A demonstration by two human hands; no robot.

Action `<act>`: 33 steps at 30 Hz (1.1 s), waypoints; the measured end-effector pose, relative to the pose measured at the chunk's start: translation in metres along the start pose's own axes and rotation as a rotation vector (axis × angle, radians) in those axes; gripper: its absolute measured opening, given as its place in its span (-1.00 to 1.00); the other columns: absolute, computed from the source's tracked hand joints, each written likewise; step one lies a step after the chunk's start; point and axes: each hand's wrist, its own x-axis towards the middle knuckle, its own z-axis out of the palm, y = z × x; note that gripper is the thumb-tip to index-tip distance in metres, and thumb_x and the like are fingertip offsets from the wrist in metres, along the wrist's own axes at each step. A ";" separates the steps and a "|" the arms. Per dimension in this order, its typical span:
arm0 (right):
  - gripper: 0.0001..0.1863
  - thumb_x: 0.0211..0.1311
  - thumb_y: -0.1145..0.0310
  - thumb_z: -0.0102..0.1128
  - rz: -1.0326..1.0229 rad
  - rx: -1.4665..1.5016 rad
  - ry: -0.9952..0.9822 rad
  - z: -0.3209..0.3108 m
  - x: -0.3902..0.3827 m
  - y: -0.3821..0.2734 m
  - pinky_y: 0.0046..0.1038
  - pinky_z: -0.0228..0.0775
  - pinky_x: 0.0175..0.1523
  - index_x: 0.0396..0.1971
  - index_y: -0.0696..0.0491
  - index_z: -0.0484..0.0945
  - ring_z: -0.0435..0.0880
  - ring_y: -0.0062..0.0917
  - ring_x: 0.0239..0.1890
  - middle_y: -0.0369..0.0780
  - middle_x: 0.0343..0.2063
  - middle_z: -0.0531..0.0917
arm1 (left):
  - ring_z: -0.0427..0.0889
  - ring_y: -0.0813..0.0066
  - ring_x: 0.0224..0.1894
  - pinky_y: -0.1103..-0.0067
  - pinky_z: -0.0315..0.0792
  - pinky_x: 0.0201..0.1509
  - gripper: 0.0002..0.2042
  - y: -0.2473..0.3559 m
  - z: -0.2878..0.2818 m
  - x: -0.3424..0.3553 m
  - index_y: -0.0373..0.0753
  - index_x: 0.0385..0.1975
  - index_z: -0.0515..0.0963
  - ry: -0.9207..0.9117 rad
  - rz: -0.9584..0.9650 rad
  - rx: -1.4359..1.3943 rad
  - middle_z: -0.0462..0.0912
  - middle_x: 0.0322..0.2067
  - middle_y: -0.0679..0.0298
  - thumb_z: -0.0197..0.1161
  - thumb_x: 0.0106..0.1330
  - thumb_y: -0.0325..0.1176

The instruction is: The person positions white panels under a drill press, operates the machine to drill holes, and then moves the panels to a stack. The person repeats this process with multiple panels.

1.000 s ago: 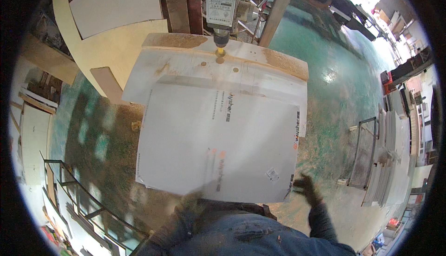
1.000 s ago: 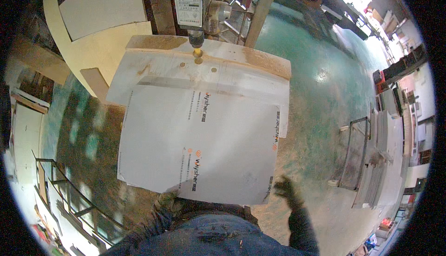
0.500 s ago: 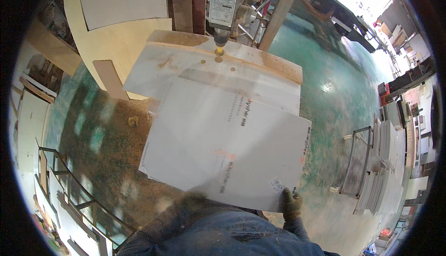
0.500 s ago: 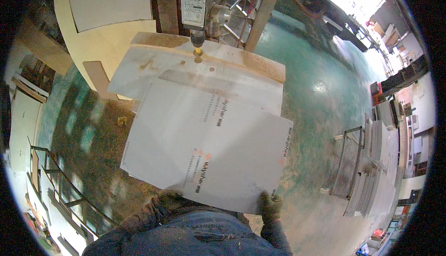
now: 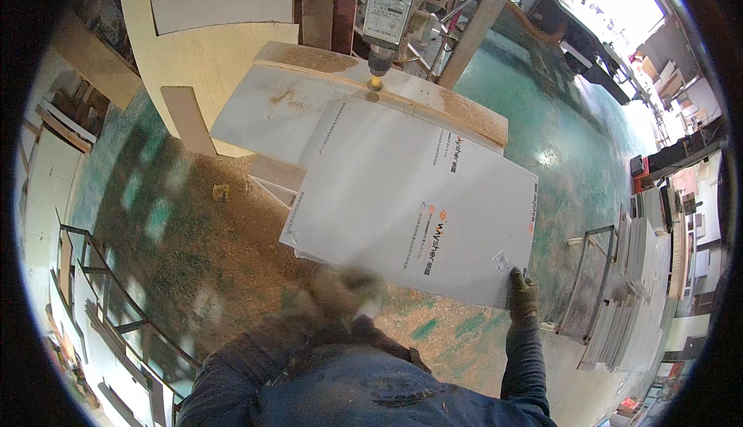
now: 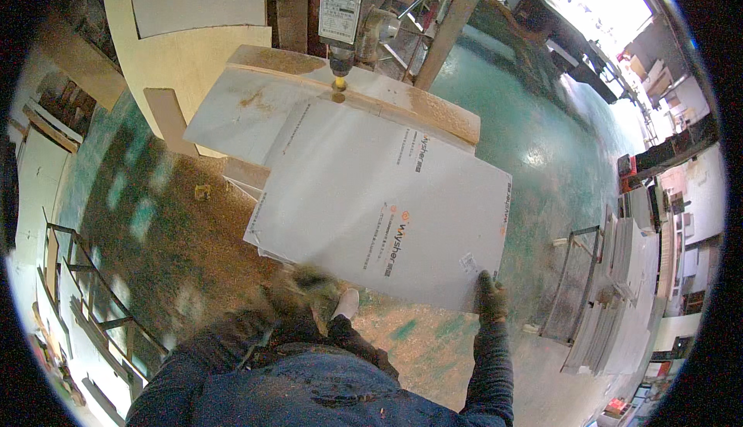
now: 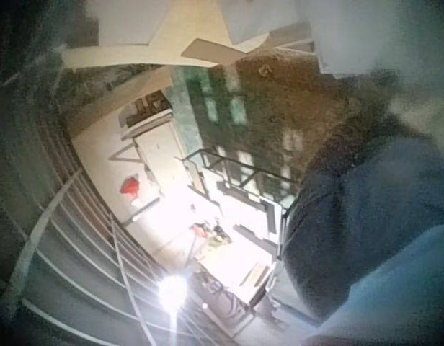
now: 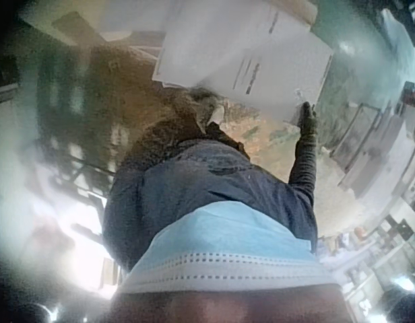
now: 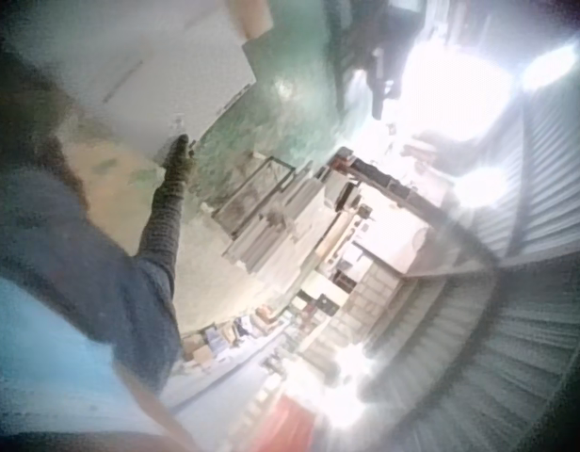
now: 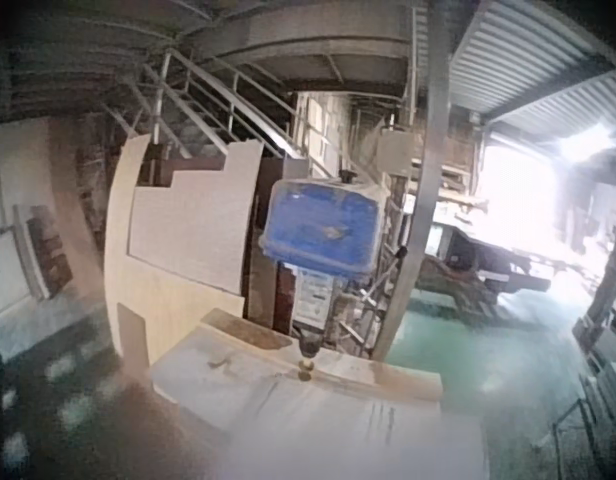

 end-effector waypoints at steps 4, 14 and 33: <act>-0.59 0.22 0.02 0.45 0.086 -0.071 0.022 0.014 0.000 -0.029 -0.40 0.22 -0.44 -0.60 -0.01 0.54 0.39 -0.63 -0.57 -0.40 -0.60 0.51 | 0.65 0.12 0.10 0.31 0.54 0.21 -0.43 -0.040 -0.111 0.003 -0.32 0.32 0.38 0.905 0.128 0.356 0.60 0.13 -0.03 0.27 0.41 -0.13; -0.56 0.29 0.02 0.40 -0.058 -0.155 0.022 0.009 0.033 -0.002 -0.40 0.27 -0.46 -0.52 0.12 0.61 0.46 -0.60 -0.56 -0.32 -0.57 0.60 | 0.62 -0.13 0.09 0.19 0.53 0.13 -0.45 -0.035 -0.129 0.047 -0.32 0.16 0.45 0.793 -0.234 0.442 0.65 -0.02 -0.15 0.24 0.37 0.01; -0.60 0.25 0.03 0.44 0.046 -0.117 0.016 0.037 0.038 -0.027 -0.41 0.32 -0.44 -0.44 0.09 0.59 0.49 -0.60 -0.53 -0.35 -0.52 0.58 | 0.53 -0.21 0.22 0.18 0.47 0.28 -0.30 -0.039 -0.138 0.056 -0.38 0.32 0.34 0.808 -0.274 0.592 0.48 0.19 -0.27 0.20 0.35 0.05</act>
